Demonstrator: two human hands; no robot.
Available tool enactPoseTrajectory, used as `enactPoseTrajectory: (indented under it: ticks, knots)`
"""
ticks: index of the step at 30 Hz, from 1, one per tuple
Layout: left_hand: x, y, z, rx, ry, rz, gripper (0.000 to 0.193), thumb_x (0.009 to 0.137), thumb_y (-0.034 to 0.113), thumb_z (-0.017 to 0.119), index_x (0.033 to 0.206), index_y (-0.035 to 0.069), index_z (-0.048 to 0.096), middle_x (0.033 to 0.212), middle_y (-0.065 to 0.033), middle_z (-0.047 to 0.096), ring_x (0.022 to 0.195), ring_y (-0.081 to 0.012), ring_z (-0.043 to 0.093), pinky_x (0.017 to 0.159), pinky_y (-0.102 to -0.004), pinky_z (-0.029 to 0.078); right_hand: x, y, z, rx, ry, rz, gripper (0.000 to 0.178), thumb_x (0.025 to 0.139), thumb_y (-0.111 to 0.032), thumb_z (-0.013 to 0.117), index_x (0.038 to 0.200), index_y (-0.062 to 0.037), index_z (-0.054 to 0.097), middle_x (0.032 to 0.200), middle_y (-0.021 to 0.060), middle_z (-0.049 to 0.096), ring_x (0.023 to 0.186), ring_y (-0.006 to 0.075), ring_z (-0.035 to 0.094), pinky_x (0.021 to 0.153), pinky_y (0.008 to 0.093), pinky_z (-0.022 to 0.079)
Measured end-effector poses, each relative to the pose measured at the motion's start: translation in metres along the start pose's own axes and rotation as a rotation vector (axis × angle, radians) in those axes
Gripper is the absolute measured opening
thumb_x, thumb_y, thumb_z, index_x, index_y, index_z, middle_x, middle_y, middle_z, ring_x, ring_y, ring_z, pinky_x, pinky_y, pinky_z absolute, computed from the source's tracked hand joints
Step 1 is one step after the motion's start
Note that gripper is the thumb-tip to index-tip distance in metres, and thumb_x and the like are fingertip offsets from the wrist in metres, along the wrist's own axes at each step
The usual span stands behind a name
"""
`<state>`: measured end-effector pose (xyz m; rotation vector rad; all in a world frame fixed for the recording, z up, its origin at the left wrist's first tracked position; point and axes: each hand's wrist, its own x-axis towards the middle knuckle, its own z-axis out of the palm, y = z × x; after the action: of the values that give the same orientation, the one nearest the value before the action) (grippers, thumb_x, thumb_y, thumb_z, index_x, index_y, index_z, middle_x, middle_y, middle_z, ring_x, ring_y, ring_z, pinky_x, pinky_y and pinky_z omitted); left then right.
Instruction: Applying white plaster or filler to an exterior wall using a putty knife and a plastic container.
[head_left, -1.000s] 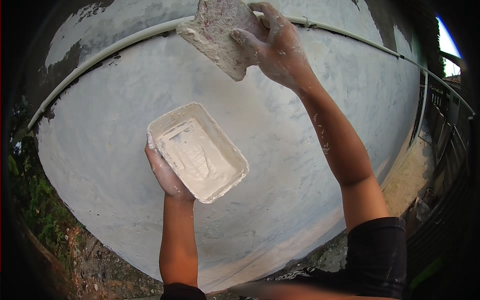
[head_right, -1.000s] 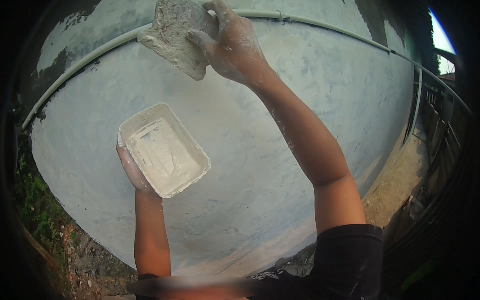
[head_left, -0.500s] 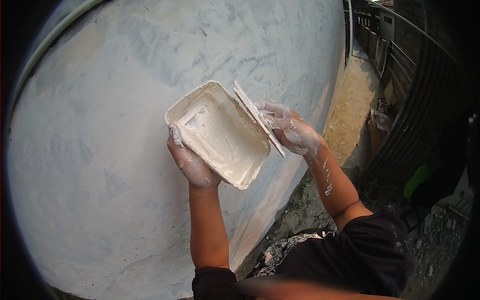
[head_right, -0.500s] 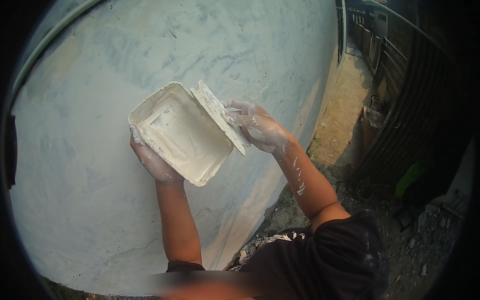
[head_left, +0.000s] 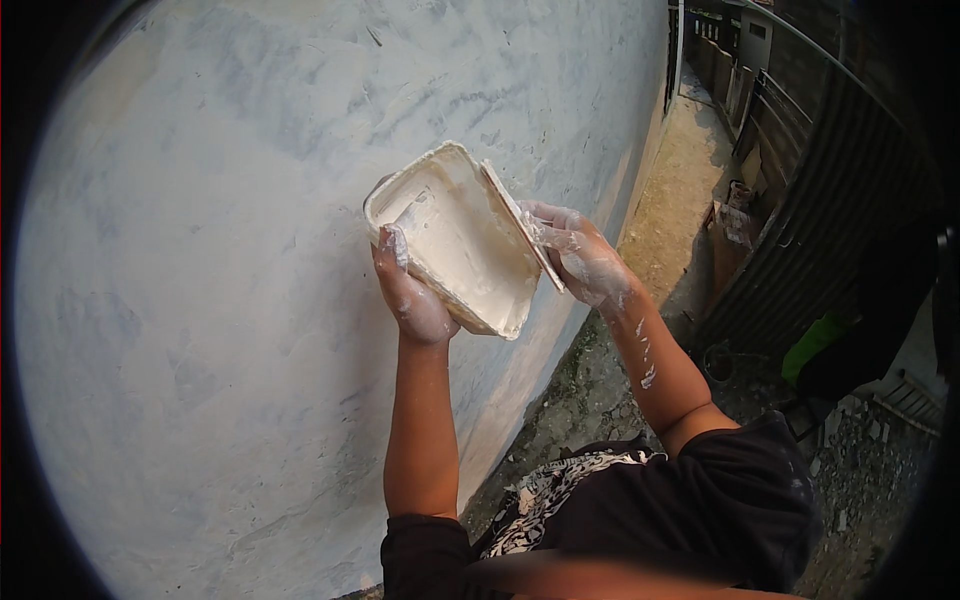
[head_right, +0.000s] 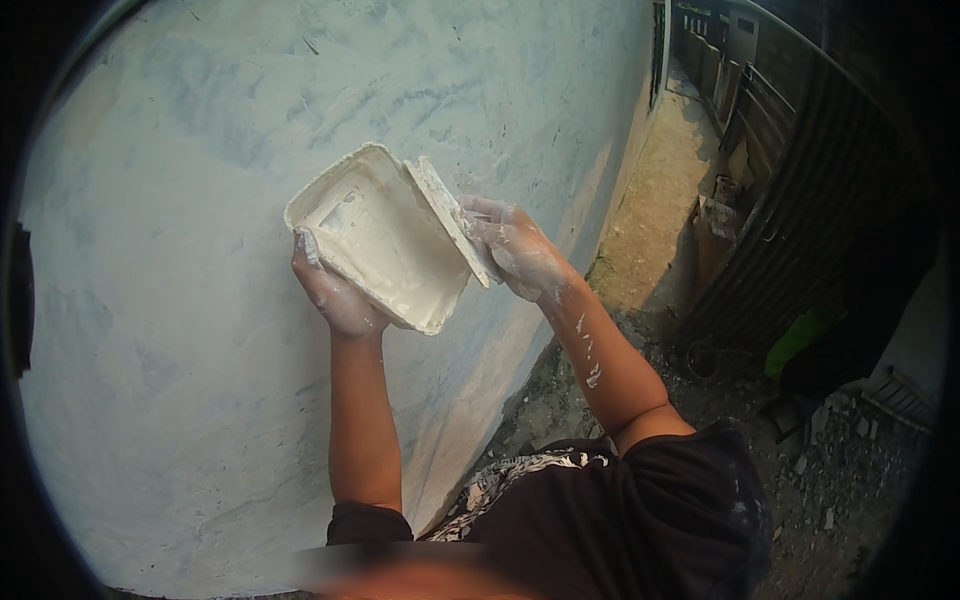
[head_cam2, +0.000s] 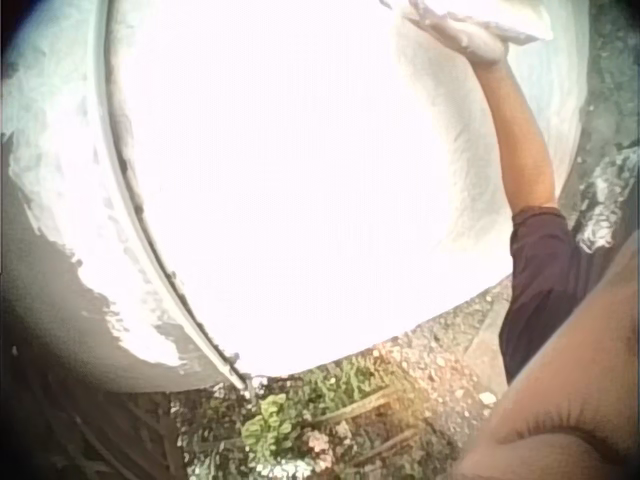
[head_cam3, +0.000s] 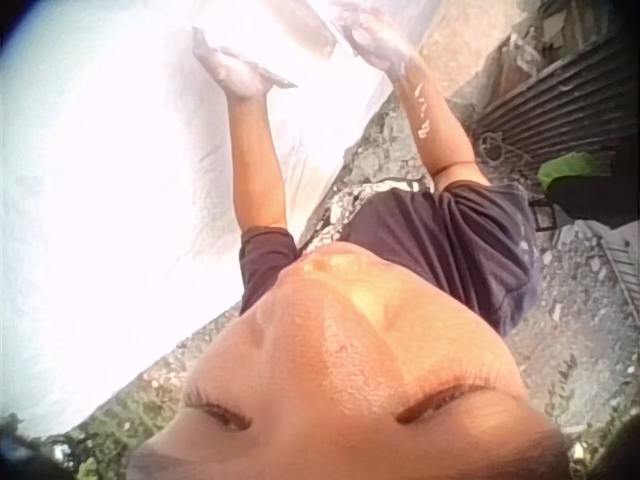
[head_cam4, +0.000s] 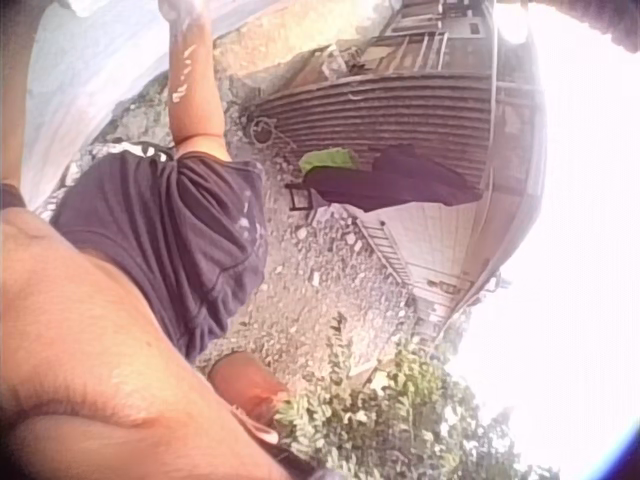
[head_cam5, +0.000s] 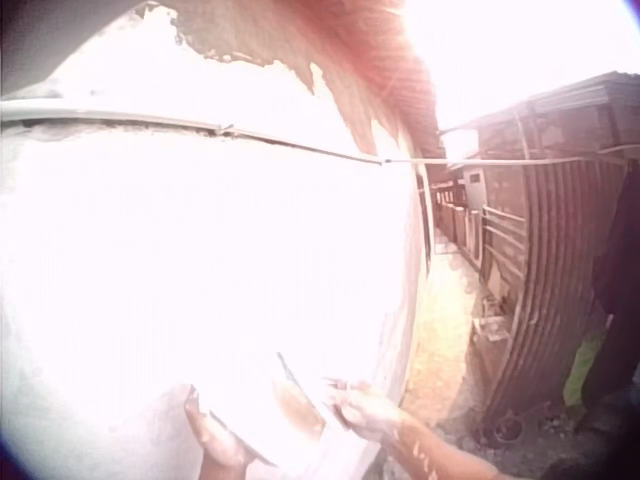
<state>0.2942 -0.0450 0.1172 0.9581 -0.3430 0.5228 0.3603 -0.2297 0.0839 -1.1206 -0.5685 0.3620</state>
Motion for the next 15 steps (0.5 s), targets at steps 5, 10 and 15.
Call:
enactPoseTrajectory:
  ticks: [5,10,15]
  knots:
    - [-0.011,-0.001,-0.001,0.177,-0.058,0.188,0.063,0.088,0.044,0.045,0.131,-0.002,0.041,0.122,-0.0144,0.049,0.115,-0.0237,0.049,0.1,-0.0366,0.039,0.012,0.019,0.001,0.039,0.079,-0.036,0.037,0.096,-0.014,0.054,0.125,0.0085,0.053,0.087,0.0079,0.063,0.061,0.0048,0.054,0.05,0.0192,0.046]
    - [-0.027,-0.011,-0.012,0.219,-0.038,0.179,0.066,0.086,0.047,0.046,0.131,-0.001,0.041,0.123,-0.0142,0.048,0.116,-0.024,0.049,0.101,-0.0366,0.039,0.009,0.015,0.02,0.041,0.152,-0.054,0.032,0.099,-0.014,0.053,0.123,0.0077,0.056,0.076,0.004,0.062,0.047,0.0014,0.046,0.037,0.0184,0.036]
    - [-0.047,-0.011,-0.018,0.126,0.017,0.086,0.068,0.087,0.049,0.046,0.133,0.0,0.04,0.124,-0.0139,0.048,0.116,-0.0241,0.049,0.101,-0.0372,0.039,0.019,0.021,0.031,0.156,0.286,-0.103,0.036,0.099,-0.017,0.056,0.124,0.0086,0.054,0.092,0.0097,0.066,0.066,0.0064,0.059,0.045,0.019,0.044]
